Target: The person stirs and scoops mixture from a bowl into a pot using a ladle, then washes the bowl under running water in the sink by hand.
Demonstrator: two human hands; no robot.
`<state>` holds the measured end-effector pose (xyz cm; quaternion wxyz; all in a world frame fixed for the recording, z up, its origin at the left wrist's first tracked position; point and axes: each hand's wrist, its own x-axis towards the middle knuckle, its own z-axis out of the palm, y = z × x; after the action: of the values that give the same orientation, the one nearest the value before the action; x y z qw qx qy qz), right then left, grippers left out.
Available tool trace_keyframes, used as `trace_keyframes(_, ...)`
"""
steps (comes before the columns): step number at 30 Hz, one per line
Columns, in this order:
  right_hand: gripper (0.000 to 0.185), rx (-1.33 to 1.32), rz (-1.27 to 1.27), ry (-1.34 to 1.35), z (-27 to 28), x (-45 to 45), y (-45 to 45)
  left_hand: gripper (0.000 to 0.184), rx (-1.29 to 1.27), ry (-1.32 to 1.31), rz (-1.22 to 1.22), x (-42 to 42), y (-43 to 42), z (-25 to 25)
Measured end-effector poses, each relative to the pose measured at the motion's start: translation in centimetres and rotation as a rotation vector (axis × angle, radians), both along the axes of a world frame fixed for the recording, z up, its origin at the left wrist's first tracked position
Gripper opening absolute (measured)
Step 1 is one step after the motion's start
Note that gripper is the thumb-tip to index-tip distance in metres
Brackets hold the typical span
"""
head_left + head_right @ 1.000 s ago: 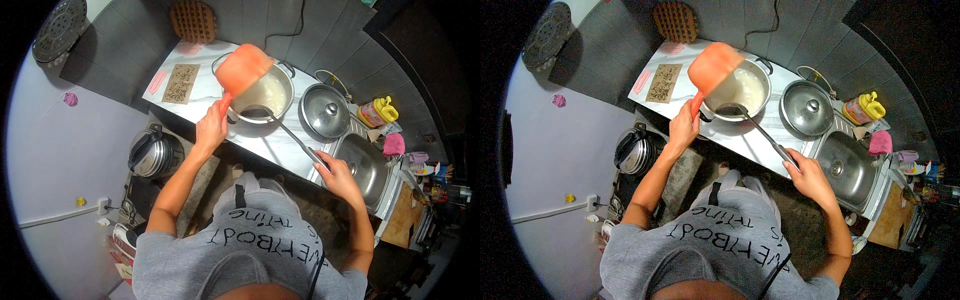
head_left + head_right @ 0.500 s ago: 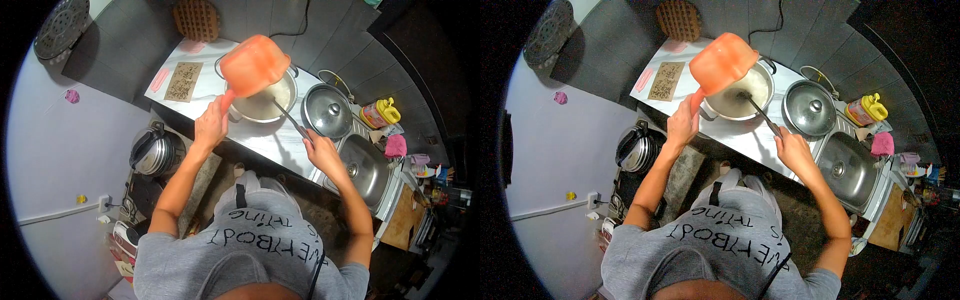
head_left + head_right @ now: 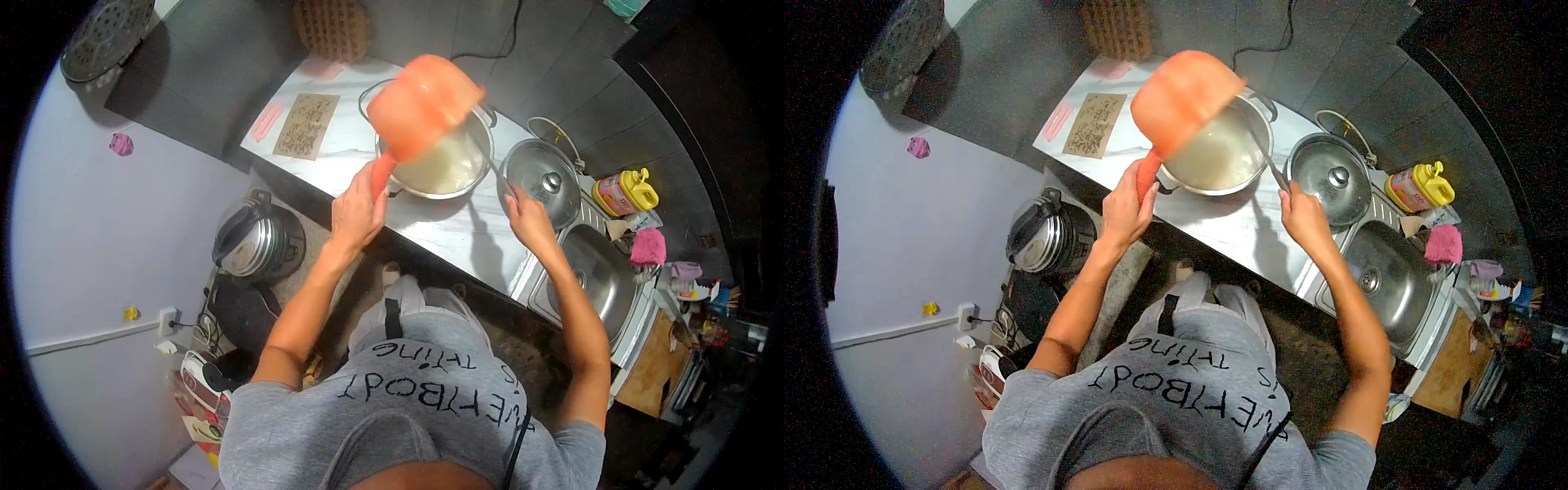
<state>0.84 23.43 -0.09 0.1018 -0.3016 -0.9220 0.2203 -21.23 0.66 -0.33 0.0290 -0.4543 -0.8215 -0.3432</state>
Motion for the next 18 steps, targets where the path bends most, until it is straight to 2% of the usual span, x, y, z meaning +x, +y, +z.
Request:
trace_keyframes(1,0.027,0.000,0.001,-0.002,0.5,0.1,0.0,0.046,0.047,-0.046,0.003,0.0,0.2,-0.6)
trace_keyframes(3,0.030,-0.368,-0.086,-0.125,2.3,0.4,0.1,0.045,0.094,-0.093,0.008,0.2,0.4,-0.5)
trace_keyframes(4,0.034,-0.539,-0.133,-0.196,2.9,0.5,0.1,0.042,0.096,-0.453,0.038,0.4,0.6,0.2)
trace_keyframes(5,0.034,-0.539,-0.132,-0.197,3.2,0.5,0.1,0.039,0.096,-0.813,0.068,0.5,0.7,0.6)
trace_keyframes(6,0.033,-0.776,-0.212,-0.203,3.5,0.6,0.1,0.039,0.097,-0.814,0.068,0.3,0.7,0.4)
trace_keyframes(7,0.032,-1.014,-0.292,-0.207,3.8,0.6,0.1,0.036,0.221,-1.108,0.045,-0.1,0.8,0.2)
trace_keyframes(8,0.032,-1.013,-0.292,-0.208,4.3,0.5,0.0,0.033,0.349,-1.401,0.019,-0.4,0.7,0.1)
trace_keyframes(9,0.032,-1.264,-0.320,-0.156,5.0,0.4,-0.1,0.033,0.351,-1.401,0.019,-0.5,0.6,0.3)
trace_keyframes(10,0.032,-1.514,-0.346,-0.100,5.3,0.3,-0.2,0.031,0.419,-1.538,0.033,-0.5,0.4,0.8)
trace_keyframes(11,0.032,-1.514,-0.343,-0.101,5.1,0.3,0.1,0.029,0.488,-1.674,0.046,-0.6,0.1,1.1)
trace_keyframes(13,0.032,-1.989,-0.407,0.052,4.7,0.1,0.7,0.030,0.522,-1.715,0.019,-0.6,-0.6,1.1)
trace_keyframes(18,0.033,-1.919,-0.379,0.096,6.2,0.1,-0.6,0.031,0.583,-1.850,-0.012,-0.7,-2.6,1.1)
